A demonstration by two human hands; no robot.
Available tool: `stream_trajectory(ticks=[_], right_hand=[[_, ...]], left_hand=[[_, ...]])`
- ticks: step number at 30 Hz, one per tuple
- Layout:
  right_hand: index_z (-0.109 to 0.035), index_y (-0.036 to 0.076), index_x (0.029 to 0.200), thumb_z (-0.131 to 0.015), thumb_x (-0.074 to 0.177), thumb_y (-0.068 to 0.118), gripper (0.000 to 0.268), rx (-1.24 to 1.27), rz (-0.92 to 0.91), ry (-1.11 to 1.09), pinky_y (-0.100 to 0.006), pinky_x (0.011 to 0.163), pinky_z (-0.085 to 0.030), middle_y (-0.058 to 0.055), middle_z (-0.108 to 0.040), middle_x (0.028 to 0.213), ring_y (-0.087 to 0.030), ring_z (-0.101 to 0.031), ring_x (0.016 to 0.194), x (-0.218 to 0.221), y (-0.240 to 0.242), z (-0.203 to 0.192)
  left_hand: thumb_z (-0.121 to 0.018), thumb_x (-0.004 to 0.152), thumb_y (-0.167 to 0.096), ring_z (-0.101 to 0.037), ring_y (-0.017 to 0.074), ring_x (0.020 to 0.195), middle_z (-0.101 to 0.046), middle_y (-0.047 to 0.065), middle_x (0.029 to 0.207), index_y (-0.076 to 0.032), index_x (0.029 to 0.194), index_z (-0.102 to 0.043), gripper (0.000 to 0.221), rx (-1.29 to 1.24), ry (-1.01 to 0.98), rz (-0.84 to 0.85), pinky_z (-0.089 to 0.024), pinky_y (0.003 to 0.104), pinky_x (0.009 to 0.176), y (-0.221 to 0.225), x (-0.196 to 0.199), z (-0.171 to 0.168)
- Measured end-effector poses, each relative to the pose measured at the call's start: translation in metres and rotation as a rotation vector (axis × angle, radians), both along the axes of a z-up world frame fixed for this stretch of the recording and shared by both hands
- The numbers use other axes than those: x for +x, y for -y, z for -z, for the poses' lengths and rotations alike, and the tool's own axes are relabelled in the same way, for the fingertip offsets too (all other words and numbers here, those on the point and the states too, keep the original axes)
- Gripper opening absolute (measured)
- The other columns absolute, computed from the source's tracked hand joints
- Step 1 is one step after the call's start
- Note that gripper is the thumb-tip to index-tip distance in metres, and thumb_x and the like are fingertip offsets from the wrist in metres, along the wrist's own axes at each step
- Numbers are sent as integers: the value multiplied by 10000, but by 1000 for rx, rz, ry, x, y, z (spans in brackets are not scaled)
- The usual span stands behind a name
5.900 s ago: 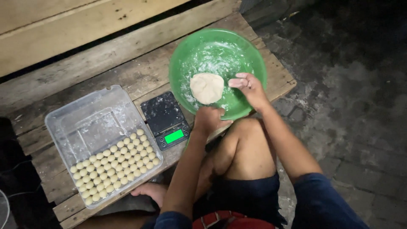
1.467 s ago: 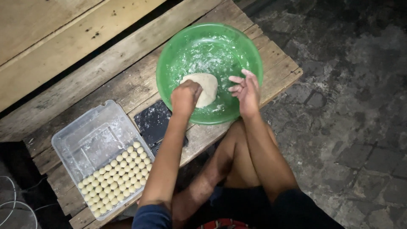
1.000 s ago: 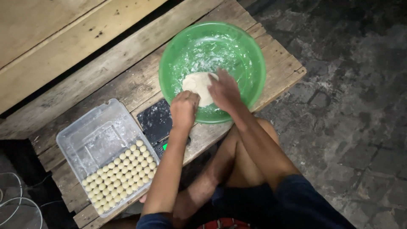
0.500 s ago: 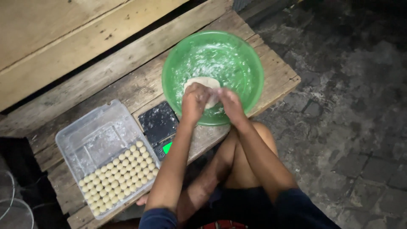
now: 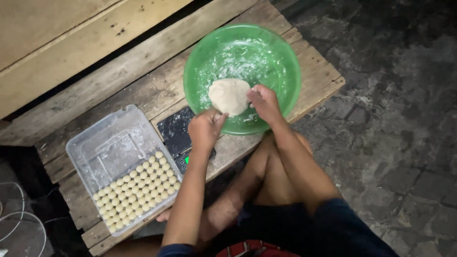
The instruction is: Kneading a lump of dough in a green plastic bowl on a wooden surface.
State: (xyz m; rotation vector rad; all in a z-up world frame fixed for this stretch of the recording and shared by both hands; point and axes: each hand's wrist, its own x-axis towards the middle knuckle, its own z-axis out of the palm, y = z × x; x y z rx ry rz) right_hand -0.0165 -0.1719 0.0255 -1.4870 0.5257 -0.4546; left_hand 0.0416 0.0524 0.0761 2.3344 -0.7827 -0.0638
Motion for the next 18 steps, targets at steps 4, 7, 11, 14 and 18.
stream_trajectory(ticks=[4, 7, 11, 14, 18], right_hand=[[-716, 185, 1029, -849, 828, 448, 357, -938, -33, -175, -385, 882, -540, -92, -683, 993, -289, -659, 1027, 21, 8, 13], [-687, 195, 1299, -761, 879, 529, 542, -1189, -115, -130, -430, 1083, -467, -147, -659, 1312, -331, -591, 1295, 42, -8, -8], [-428, 171, 1569, -685, 835, 784, 990, -1003, -397, -461, -605, 1213, -255, -327, -386, 1564, -534, -330, 1473, 63, -39, -62], [-397, 205, 1562, -677, 772, 853, 1059, -1141, -422, -545, -647, 1132, -318, -230, -451, 1488, -493, -419, 1391, 77, -41, -9], [-634, 240, 1243, -758, 719, 704, 711, -1491, -328, -128, -469, 843, -488, -44, -577, 1091, -331, -619, 1043, 54, -19, 1]], left_hand=[[-711, 897, -368, -689, 363, 693, -669, 112, 664, -151, 723, -703, 278, 173, 256, 11, -555, 490, 692, 3, -32, 89], [-745, 848, -342, -666, 311, 826, -668, 103, 853, -132, 844, -714, 212, 50, 506, 155, -498, 480, 872, 16, -64, 69], [-735, 827, -363, -663, 326, 964, -660, 150, 978, -78, 996, -708, 332, -70, 524, 252, -435, 544, 1076, 43, -78, 99], [-556, 925, -256, -609, 293, 891, -571, 76, 891, -121, 924, -647, 163, -1, 516, 321, -462, 453, 889, 40, -65, 116], [-543, 932, -231, -585, 288, 920, -567, 77, 934, -133, 968, -641, 144, 59, 478, 346, -422, 432, 804, 35, -63, 97]])
